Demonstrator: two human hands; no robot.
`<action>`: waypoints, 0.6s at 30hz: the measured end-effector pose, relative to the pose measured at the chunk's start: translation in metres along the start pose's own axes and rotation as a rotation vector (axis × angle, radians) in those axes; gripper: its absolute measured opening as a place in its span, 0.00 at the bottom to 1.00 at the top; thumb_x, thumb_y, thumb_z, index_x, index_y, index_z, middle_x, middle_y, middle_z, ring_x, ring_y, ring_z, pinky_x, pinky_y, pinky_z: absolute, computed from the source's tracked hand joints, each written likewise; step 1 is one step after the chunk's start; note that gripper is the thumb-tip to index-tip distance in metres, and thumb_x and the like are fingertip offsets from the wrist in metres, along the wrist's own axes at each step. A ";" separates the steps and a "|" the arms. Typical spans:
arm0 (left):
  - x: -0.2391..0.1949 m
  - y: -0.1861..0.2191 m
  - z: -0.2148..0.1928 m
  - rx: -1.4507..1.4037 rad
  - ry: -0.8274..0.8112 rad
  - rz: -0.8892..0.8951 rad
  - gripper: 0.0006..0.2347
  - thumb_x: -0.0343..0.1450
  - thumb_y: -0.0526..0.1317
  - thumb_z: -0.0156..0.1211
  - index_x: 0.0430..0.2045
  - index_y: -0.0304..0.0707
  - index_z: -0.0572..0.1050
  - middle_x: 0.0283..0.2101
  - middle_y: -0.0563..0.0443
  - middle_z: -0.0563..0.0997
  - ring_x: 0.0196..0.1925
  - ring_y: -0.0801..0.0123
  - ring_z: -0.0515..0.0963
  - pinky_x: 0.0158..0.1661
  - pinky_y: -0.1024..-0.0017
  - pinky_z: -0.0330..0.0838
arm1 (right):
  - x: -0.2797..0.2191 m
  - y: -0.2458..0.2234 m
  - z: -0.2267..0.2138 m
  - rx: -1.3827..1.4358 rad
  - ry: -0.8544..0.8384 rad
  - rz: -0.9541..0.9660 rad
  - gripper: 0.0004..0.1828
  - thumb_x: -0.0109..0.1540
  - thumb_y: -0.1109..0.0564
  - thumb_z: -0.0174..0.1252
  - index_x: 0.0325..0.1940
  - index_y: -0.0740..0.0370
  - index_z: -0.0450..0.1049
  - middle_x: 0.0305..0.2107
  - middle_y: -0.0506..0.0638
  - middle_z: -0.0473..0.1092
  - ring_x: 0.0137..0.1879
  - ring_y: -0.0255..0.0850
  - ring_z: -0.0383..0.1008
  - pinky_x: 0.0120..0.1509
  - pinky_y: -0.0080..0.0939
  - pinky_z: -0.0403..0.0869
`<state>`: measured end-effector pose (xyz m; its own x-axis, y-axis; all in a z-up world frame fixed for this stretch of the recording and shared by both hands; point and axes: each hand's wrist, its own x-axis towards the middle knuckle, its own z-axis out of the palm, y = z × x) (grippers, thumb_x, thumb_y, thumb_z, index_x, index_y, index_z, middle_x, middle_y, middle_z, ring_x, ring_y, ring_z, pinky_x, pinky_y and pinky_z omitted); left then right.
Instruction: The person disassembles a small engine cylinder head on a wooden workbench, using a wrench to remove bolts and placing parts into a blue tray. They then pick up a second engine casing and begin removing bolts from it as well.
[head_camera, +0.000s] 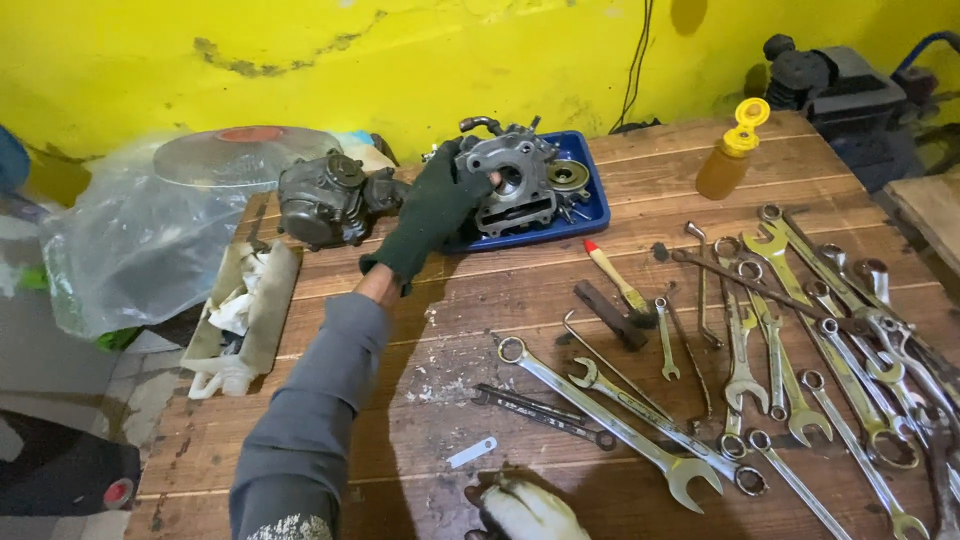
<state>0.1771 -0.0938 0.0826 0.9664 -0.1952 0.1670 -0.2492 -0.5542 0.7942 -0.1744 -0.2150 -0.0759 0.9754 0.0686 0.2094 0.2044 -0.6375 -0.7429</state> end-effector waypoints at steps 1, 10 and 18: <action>-0.003 0.006 -0.003 0.007 -0.019 -0.073 0.38 0.63 0.61 0.58 0.67 0.43 0.60 0.65 0.44 0.74 0.63 0.52 0.76 0.56 0.54 0.71 | 0.002 -0.002 -0.003 0.032 -0.064 0.028 0.24 0.53 0.40 0.75 0.54 0.26 0.84 0.55 0.30 0.79 0.65 0.39 0.72 0.66 0.40 0.68; -0.019 0.006 -0.022 -0.016 -0.051 -0.094 0.39 0.67 0.63 0.52 0.71 0.38 0.58 0.72 0.40 0.66 0.70 0.48 0.69 0.64 0.50 0.64 | 0.007 0.005 0.007 0.032 0.038 -0.146 0.20 0.54 0.39 0.72 0.49 0.37 0.85 0.48 0.38 0.82 0.56 0.41 0.80 0.59 0.41 0.75; -0.027 -0.035 -0.041 -0.051 0.057 -0.041 0.35 0.69 0.61 0.53 0.68 0.37 0.63 0.68 0.36 0.70 0.71 0.47 0.68 0.67 0.50 0.61 | 0.008 0.003 0.011 -0.012 -0.003 -0.055 0.18 0.53 0.42 0.70 0.47 0.33 0.87 0.47 0.32 0.83 0.59 0.40 0.78 0.64 0.41 0.73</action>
<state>0.1620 -0.0358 0.0741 0.9781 -0.1260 0.1658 -0.2074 -0.5186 0.8295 -0.1654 -0.2083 -0.0833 0.9629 0.1062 0.2481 0.2570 -0.6417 -0.7226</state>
